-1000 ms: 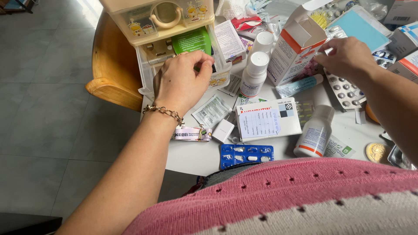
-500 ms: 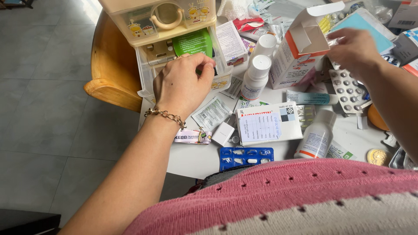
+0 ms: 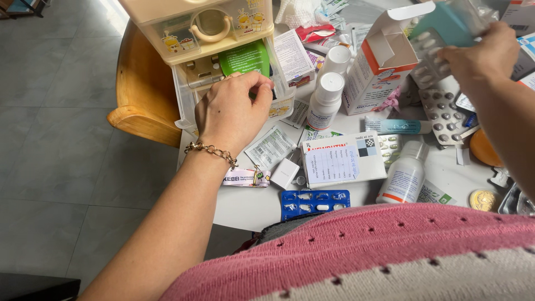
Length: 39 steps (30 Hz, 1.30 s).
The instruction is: The person organizes various medications on a table, placing bottles, blister packs, and individual sachets into the drawers of a small plastic storage unit.
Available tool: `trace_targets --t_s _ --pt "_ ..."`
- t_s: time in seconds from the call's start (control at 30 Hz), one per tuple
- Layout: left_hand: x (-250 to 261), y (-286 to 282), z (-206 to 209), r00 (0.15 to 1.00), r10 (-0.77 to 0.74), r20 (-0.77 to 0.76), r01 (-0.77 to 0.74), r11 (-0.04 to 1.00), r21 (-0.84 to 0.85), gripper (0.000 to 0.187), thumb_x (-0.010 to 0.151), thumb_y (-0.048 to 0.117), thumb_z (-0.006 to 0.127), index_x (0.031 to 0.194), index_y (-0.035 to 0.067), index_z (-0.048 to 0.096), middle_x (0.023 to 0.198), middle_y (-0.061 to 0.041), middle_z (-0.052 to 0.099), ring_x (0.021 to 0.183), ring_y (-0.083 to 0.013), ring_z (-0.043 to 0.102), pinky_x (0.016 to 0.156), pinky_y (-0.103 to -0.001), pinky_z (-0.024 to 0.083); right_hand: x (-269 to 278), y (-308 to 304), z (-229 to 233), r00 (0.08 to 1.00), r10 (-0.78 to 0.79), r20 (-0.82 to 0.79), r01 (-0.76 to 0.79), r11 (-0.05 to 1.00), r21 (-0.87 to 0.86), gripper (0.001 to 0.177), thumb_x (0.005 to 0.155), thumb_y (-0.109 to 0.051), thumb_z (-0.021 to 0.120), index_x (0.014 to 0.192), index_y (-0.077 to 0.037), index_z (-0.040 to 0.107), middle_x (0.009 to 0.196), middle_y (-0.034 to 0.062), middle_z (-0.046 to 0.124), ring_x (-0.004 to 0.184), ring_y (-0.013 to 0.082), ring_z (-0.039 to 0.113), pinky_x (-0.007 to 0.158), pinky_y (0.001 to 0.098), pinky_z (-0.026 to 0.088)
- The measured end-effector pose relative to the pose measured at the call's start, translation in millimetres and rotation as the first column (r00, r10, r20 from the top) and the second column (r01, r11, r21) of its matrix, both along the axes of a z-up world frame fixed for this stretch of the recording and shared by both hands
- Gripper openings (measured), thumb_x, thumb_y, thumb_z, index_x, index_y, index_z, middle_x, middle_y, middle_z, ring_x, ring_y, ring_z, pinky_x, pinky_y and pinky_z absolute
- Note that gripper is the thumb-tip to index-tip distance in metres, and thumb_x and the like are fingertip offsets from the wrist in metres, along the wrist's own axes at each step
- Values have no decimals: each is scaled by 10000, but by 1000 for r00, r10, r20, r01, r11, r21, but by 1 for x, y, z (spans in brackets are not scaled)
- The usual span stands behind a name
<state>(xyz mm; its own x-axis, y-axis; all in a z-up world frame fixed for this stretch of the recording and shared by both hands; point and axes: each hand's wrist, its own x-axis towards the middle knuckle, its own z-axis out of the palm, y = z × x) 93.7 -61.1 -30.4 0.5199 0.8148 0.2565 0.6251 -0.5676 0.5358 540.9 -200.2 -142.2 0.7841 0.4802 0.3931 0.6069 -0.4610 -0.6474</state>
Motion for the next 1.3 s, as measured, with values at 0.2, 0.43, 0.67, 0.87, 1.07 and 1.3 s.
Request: trace_targets --t_s 0.2,0.43,0.67,0.87,1.07,1.3 --pt "1 1 -3 1000 4 12 -4 1000 24 181 913 326 622 948 258 786 978 -23 762 903 -278 720 753 -432 545 -48 23 19 969 149 199 -132 986 -100 230 857 -51 779 1086 -57 762 849 73 707 739 170 674 684 348 541" --pt "-1 0 -1 1000 -4 -4 4 1000 -4 198 923 334 605 963 266 786 986 -23 757 916 -278 713 779 -438 539 -89 15 49 972 234 23 -234 972 8 181 942 -129 748 1066 -1 716 852 88 690 707 166 662 615 322 520" --pt "-2 0 -3 1000 -10 4 10 1000 5 194 924 327 610 956 257 789 974 -29 758 904 -282 715 773 -439 538 0 17 15 1000 13 16 -13 1000 25 296 986 -282 740 998 13 725 821 126 700 632 191 666 517 343 522" --pt "-1 1 -5 999 -19 30 18 1000 25 183 917 331 623 948 253 786 970 -37 760 903 -286 717 758 -434 547 75 28 -15 938 -241 -248 151 931 -332 331 987 -303 713 982 27 696 849 146 706 633 237 701 495 378 567" --pt "-1 2 -3 1000 -7 13 6 1000 12 178 900 326 630 943 256 788 949 -44 751 901 -292 711 749 -438 545 99 34 -26 932 -252 -262 130 903 -409 309 1004 -295 708 977 12 691 853 130 699 646 217 694 509 366 562" --pt "1 0 -1 1000 -2 2 2 1000 18 173 889 316 627 930 257 785 917 -29 753 898 -281 710 739 -439 538 107 46 -20 947 -219 -234 110 908 -404 287 1025 -287 701 971 -6 686 858 112 691 661 193 686 525 351 555"
